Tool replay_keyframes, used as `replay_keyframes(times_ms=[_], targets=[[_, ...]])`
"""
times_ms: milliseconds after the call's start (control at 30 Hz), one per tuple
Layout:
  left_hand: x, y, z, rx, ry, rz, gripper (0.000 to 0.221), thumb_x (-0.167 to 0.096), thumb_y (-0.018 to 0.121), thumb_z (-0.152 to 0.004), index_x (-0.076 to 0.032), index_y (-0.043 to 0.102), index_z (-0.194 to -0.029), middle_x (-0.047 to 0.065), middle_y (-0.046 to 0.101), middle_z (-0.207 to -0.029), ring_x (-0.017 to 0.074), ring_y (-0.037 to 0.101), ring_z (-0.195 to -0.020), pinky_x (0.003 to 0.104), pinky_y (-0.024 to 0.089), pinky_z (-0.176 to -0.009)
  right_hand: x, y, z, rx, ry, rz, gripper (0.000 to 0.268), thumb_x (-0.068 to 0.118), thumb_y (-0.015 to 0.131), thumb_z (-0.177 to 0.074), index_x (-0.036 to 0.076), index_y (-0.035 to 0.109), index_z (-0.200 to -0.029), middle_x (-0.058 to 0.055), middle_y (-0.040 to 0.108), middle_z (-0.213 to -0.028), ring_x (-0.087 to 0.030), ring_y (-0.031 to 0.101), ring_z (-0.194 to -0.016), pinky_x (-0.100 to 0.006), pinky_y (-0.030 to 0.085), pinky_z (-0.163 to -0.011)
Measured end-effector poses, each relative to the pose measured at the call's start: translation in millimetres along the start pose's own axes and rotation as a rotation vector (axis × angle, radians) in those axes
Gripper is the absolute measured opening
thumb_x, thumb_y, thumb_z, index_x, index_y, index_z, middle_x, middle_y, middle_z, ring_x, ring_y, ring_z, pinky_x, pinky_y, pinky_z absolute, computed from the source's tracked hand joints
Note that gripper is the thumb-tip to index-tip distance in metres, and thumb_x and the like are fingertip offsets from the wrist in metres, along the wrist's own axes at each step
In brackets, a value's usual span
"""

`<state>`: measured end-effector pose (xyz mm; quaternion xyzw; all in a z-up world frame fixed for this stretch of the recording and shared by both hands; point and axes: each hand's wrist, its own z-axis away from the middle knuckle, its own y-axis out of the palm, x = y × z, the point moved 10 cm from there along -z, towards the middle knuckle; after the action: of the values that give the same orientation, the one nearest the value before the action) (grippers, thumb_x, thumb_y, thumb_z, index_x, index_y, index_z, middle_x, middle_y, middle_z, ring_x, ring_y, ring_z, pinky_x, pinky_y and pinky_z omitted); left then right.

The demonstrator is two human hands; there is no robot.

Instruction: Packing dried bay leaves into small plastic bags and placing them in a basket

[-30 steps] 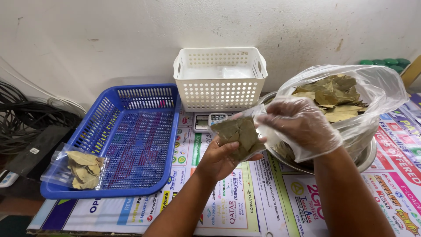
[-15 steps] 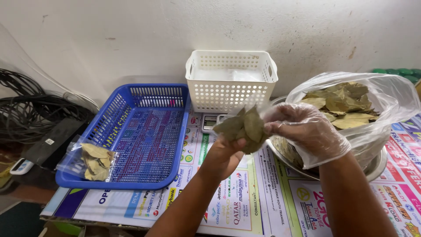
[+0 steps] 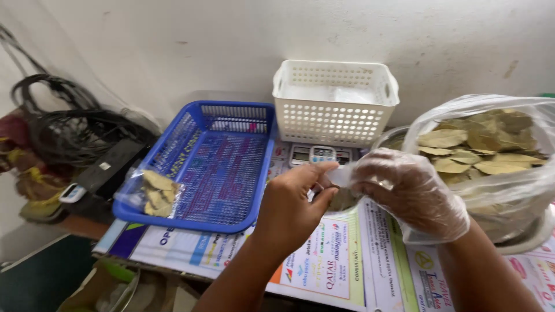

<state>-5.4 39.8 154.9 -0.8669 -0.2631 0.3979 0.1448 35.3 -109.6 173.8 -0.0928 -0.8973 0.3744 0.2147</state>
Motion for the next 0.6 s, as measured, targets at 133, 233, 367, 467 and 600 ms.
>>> replay_keyframes(times_ms=[133,233,367,467,600], targets=[[18,-49,9,-0.166,-0.151,-0.119,0.016,-0.006,0.076,-0.083,-0.012,0.073,-0.097,0.004,0.078,-0.093,0.0157,0.073,-0.078,0.029,0.064,-0.066,-6,-15,2,-0.092,0.112,-0.075,0.039,0.017,0.081,-0.081,0.013,0.070,-0.119,-0.004,0.077,-0.103,-0.013,0.066,-0.075,-0.027,0.057,-0.071],[52,-110,24,-0.395,-0.176,-0.426,0.014,-0.009,0.074,-0.077,-0.016,0.062,-0.080,0.001,0.067,-0.081,0.0216,0.062,-0.072,0.038,0.046,-0.067,-19,-26,1,-0.005,0.286,0.195,0.038,0.016,0.076,-0.084,0.014,0.069,-0.122,-0.006,0.079,-0.105,-0.016,0.075,-0.074,-0.027,0.065,-0.065],[130,-172,46,-0.477,-0.333,-0.635,0.034,-0.008,0.071,-0.073,-0.016,0.071,-0.106,0.002,0.078,-0.090,0.0303,0.070,-0.078,0.047,0.051,-0.071,-38,-32,14,0.035,0.426,0.214,0.036,0.029,0.070,-0.088,0.019,0.071,-0.122,-0.005,0.079,-0.108,-0.020,0.077,-0.079,-0.032,0.068,-0.063],[181,-201,59,-0.412,-0.543,-0.728,0.032,-0.009,0.069,-0.073,-0.018,0.077,-0.103,0.004,0.078,-0.091,0.0332,0.070,-0.087,0.049,0.052,-0.080,-29,-36,13,-0.083,0.297,-0.191,0.036,0.011,0.072,-0.086,0.006,0.071,-0.121,-0.011,0.077,-0.110,-0.021,0.075,-0.095,-0.030,0.063,-0.087],[208,-220,78,-0.267,-0.939,-0.650,0.016,-0.011,0.058,-0.090,-0.016,0.072,-0.097,0.005,0.075,-0.101,0.0291,0.065,-0.072,0.044,0.050,-0.060,-31,-39,17,-0.122,0.257,-0.102,0.029,0.011,0.071,-0.090,0.005,0.071,-0.119,-0.013,0.076,-0.109,-0.020,0.073,-0.095,-0.029,0.061,-0.084]])
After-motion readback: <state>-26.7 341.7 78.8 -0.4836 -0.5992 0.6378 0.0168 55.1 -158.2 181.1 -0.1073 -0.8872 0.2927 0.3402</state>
